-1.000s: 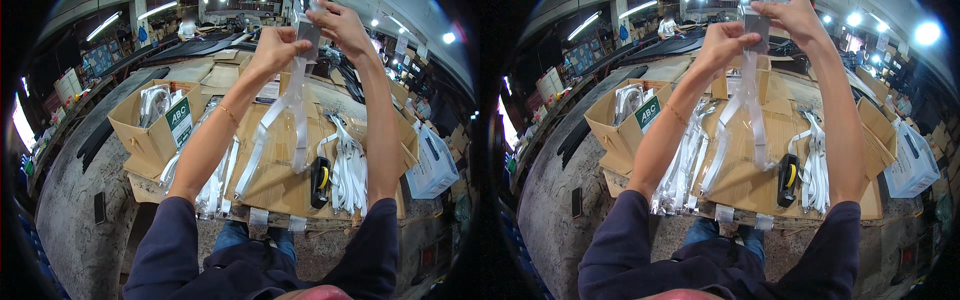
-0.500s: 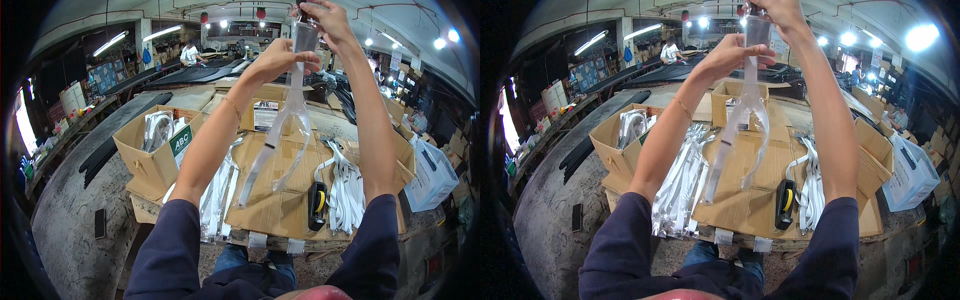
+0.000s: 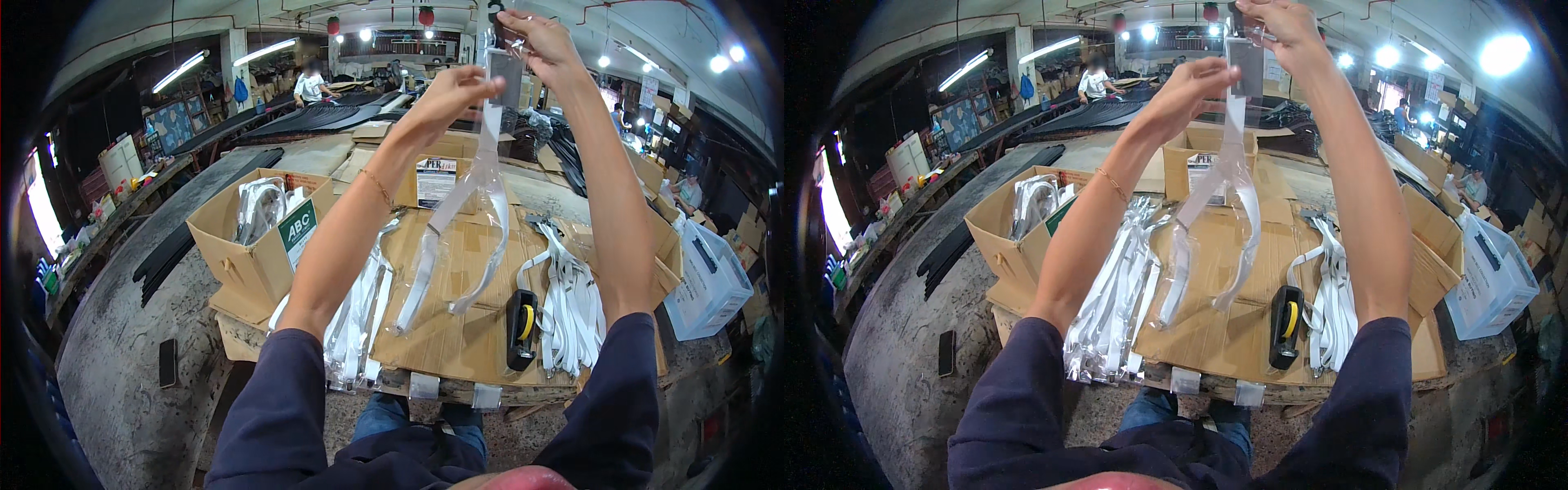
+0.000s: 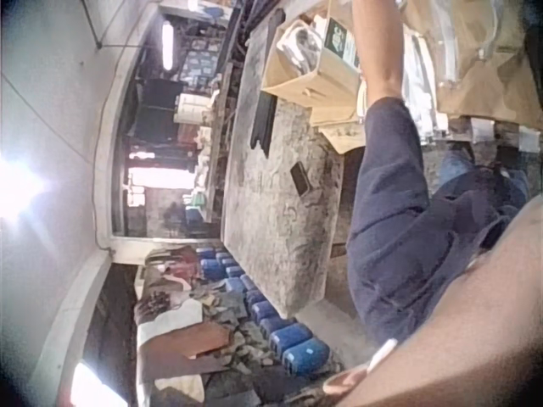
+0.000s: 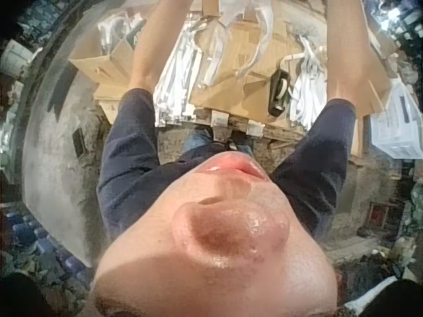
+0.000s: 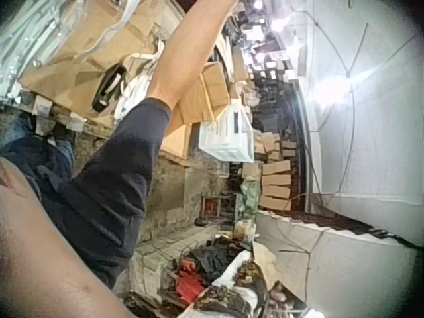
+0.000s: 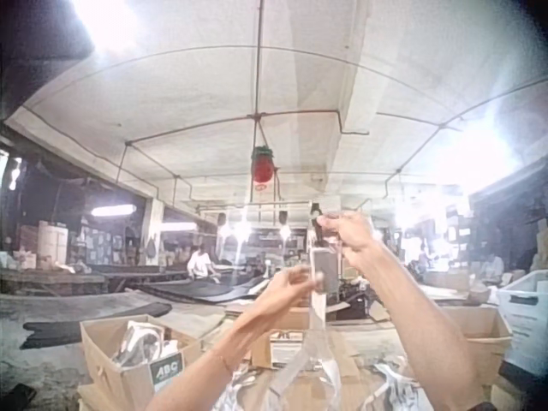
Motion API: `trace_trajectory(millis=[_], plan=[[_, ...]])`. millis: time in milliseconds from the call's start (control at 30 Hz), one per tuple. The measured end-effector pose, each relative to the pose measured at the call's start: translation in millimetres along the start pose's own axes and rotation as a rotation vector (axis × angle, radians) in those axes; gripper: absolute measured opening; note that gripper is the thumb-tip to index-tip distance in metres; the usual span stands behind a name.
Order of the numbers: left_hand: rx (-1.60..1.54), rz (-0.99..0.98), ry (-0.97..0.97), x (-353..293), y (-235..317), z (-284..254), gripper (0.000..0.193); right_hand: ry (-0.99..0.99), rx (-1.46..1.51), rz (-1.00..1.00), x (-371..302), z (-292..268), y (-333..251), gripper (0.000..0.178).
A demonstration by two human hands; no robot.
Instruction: Applying tape and attaching hardware to white leather straps on a workshop table.
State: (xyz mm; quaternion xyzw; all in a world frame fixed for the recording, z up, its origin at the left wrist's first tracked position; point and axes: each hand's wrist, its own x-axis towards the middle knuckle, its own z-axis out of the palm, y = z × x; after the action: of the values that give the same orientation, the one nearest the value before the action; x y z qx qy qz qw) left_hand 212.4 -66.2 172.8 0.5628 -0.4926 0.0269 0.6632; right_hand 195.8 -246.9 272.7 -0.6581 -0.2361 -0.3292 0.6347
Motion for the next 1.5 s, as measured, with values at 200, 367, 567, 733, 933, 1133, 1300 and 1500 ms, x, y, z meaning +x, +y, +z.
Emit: trace_trajectory(millis=[200, 367, 567, 733, 933, 1133, 1300, 1500], plan=[[-0.226, -0.146, 0.029, 15, 16, 25, 0.032, 0.129, -0.311, -0.041, -18, 14, 2, 0.021], [-0.362, -0.190, -0.002, 10, 13, 32, 0.031, 0.074, -0.350, -0.064, -21, 2, 15, 0.025], [-0.339, -0.245, 0.092, 14, 10, 32, 0.022, 0.068, -0.326, -0.048, -41, 23, 6, 0.024], [-0.202, -0.059, -0.085, 17, 11, 22, 0.016, 0.020, -0.040, 0.053, -54, 27, -7, 0.019], [-0.036, -0.028, -0.021, 0, 6, 26, 0.021, 0.046, -0.229, -0.088, -47, 10, -12, 0.027], [-0.073, -0.072, -0.036, -11, 1, 15, 0.019, 0.004, -0.163, 0.019, -51, 20, -25, 0.021], [-0.105, -0.060, -0.049, -11, 7, 24, 0.027, 0.023, -0.331, -0.078, -47, 22, -20, 0.015], [-0.287, -0.198, 0.032, -9, 12, 27, 0.037, 0.008, -0.373, -0.130, -54, 29, -12, 0.017]])
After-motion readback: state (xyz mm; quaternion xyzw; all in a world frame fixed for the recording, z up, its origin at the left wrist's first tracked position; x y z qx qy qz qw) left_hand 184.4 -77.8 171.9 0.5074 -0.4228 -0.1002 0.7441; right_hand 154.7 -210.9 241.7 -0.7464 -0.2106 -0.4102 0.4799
